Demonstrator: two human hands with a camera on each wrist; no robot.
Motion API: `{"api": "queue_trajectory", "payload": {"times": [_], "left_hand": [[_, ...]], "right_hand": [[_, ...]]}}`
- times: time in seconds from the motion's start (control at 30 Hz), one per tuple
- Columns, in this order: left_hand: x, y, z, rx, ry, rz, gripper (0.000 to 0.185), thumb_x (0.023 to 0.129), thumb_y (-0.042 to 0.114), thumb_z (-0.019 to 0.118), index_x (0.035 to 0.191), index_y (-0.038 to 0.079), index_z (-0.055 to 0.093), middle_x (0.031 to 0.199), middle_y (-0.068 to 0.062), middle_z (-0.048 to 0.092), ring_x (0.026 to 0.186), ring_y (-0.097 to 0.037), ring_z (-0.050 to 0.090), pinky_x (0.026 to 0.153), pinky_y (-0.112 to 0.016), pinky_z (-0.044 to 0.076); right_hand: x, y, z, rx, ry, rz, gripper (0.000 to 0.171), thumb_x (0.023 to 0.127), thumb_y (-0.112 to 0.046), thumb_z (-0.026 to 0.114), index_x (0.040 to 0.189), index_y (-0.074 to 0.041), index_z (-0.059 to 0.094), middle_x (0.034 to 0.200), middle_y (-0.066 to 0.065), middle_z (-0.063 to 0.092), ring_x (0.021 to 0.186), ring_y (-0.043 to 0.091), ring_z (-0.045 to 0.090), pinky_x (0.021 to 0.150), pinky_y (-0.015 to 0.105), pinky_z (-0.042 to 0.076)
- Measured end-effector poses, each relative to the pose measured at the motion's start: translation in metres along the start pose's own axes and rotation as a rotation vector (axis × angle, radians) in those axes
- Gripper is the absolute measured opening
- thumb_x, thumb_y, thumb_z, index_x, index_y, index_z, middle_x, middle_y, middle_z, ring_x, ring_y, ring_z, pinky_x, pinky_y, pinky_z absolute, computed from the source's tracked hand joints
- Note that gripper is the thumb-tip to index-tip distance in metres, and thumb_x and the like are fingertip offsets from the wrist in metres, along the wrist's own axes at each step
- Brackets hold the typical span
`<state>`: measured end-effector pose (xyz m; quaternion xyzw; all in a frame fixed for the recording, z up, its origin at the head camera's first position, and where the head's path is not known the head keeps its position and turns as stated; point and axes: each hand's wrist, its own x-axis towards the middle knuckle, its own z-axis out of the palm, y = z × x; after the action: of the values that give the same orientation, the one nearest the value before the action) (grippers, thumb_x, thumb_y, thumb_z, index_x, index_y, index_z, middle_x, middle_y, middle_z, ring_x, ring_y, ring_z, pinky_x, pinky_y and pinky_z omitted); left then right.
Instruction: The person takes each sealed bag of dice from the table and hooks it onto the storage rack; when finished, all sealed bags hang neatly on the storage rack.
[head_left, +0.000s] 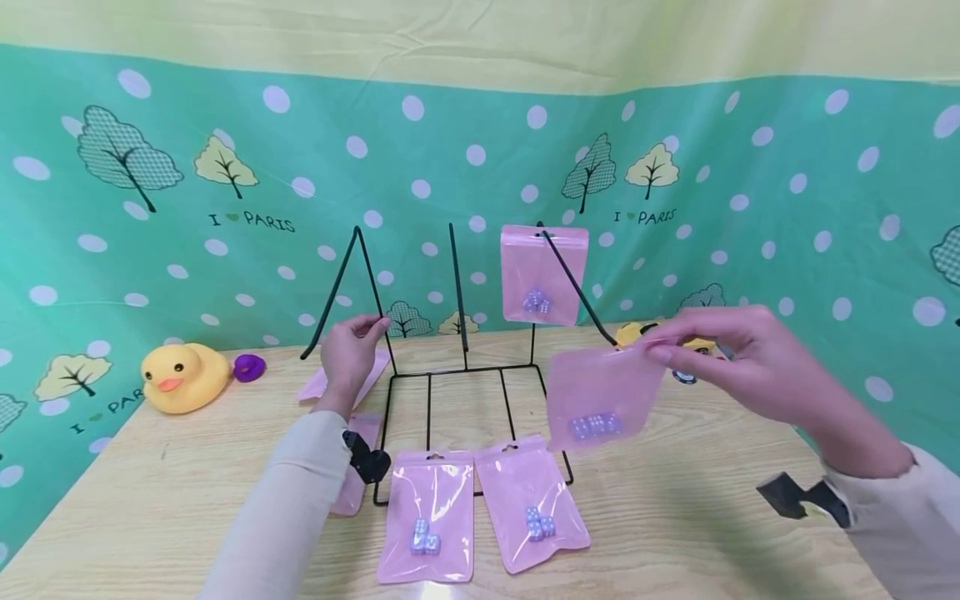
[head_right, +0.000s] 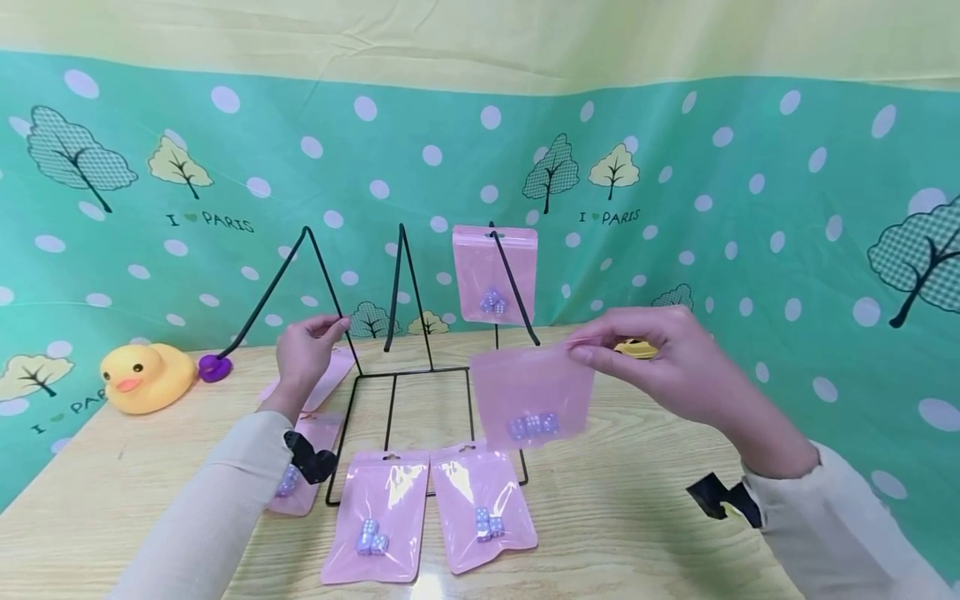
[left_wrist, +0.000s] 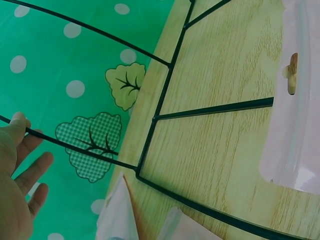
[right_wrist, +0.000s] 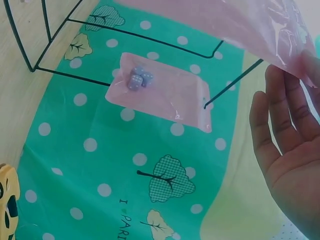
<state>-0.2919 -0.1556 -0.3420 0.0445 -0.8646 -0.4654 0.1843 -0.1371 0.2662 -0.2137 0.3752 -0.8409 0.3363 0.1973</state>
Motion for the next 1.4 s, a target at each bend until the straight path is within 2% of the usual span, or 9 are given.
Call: {"api": "queue_trajectory", "payload": {"times": [0.1, 0.23, 0.37, 0.57, 0.77, 0.97, 1.17, 1.27, 1.4], "left_hand": [[0.0, 0.0, -0.001, 0.003, -0.003, -0.003, 0.036, 0.101, 0.032, 0.066, 0.124, 0.004, 0.072, 0.116, -0.018, 0.073, 0.11, -0.034, 0.065, 0.096, -0.049, 0.048], [0.0, 0.0, -0.001, 0.009, -0.007, -0.008, 0.037, 0.101, 0.033, 0.066, 0.124, 0.004, 0.072, 0.116, -0.018, 0.073, 0.111, -0.034, 0.065, 0.096, -0.049, 0.048], [-0.001, -0.001, -0.002, 0.006, -0.006, -0.009, 0.037, 0.101, 0.033, 0.066, 0.124, 0.004, 0.073, 0.116, -0.018, 0.073, 0.111, -0.035, 0.065, 0.095, -0.049, 0.049], [-0.002, -0.001, -0.001, -0.008, -0.003, 0.001, 0.037, 0.101, 0.033, 0.066, 0.122, 0.004, 0.073, 0.114, -0.018, 0.073, 0.109, -0.035, 0.065, 0.093, -0.049, 0.049], [-0.002, -0.002, 0.0, -0.014, 0.002, 0.002, 0.036, 0.101, 0.031, 0.066, 0.123, 0.004, 0.073, 0.114, -0.018, 0.073, 0.11, -0.035, 0.064, 0.093, -0.049, 0.049], [-0.002, -0.001, 0.0, -0.025, -0.01, -0.009, 0.037, 0.102, 0.032, 0.066, 0.124, 0.004, 0.072, 0.115, -0.019, 0.072, 0.112, -0.035, 0.064, 0.095, -0.049, 0.049], [-0.002, -0.001, 0.0, -0.025, -0.016, -0.018, 0.037, 0.102, 0.032, 0.065, 0.124, 0.004, 0.072, 0.117, -0.018, 0.072, 0.114, -0.035, 0.064, 0.097, -0.049, 0.049], [-0.002, -0.001, 0.0, -0.029, -0.011, -0.017, 0.036, 0.102, 0.032, 0.066, 0.124, 0.004, 0.072, 0.117, -0.018, 0.073, 0.114, -0.034, 0.064, 0.098, -0.049, 0.049], [-0.002, -0.001, 0.0, -0.032, -0.002, -0.011, 0.036, 0.101, 0.032, 0.066, 0.123, 0.004, 0.073, 0.115, -0.018, 0.073, 0.114, -0.034, 0.064, 0.098, -0.049, 0.048]], "right_hand": [[0.002, 0.002, 0.002, 0.002, 0.012, 0.029, 0.031, 0.088, 0.012, 0.069, 0.103, -0.013, 0.079, 0.091, -0.007, 0.075, 0.077, 0.006, 0.061, 0.06, 0.021, 0.048], [0.006, 0.007, 0.005, 0.01, 0.002, 0.069, 0.026, 0.092, 0.007, 0.069, 0.105, -0.013, 0.078, 0.087, -0.006, 0.072, 0.078, 0.008, 0.06, 0.062, 0.022, 0.047], [0.01, 0.011, 0.008, 0.033, -0.006, 0.136, 0.021, 0.095, 0.003, 0.068, 0.107, -0.012, 0.078, 0.086, -0.003, 0.072, 0.078, 0.011, 0.06, 0.064, 0.022, 0.048], [0.018, 0.019, 0.014, 0.071, -0.01, 0.219, 0.017, 0.096, -0.004, 0.07, 0.11, -0.011, 0.078, 0.087, -0.002, 0.071, 0.07, 0.014, 0.058, 0.056, 0.024, 0.046], [0.027, 0.026, 0.018, 0.08, 0.008, 0.277, 0.016, 0.098, -0.01, 0.07, 0.111, -0.009, 0.077, 0.091, -0.002, 0.072, 0.064, 0.015, 0.052, 0.051, 0.027, 0.039], [0.037, 0.03, 0.021, 0.074, 0.023, 0.37, 0.017, 0.099, -0.023, 0.071, 0.111, -0.013, 0.077, 0.077, 0.002, 0.065, 0.058, 0.019, 0.04, 0.05, 0.032, 0.035], [0.047, 0.036, 0.025, 0.11, 0.095, 0.43, 0.021, 0.096, -0.03, 0.074, 0.105, -0.011, 0.077, 0.084, 0.003, 0.071, 0.059, 0.017, 0.044, 0.052, 0.03, 0.038], [0.052, 0.039, 0.027, 0.099, 0.131, 0.437, 0.022, 0.095, -0.031, 0.075, 0.103, -0.011, 0.077, 0.082, 0.003, 0.072, 0.06, 0.017, 0.047, 0.051, 0.03, 0.037], [0.057, 0.045, 0.03, 0.063, 0.165, 0.434, 0.025, 0.095, -0.034, 0.075, 0.103, -0.011, 0.077, 0.087, -0.001, 0.073, 0.069, 0.017, 0.056, 0.057, 0.026, 0.043]]}}
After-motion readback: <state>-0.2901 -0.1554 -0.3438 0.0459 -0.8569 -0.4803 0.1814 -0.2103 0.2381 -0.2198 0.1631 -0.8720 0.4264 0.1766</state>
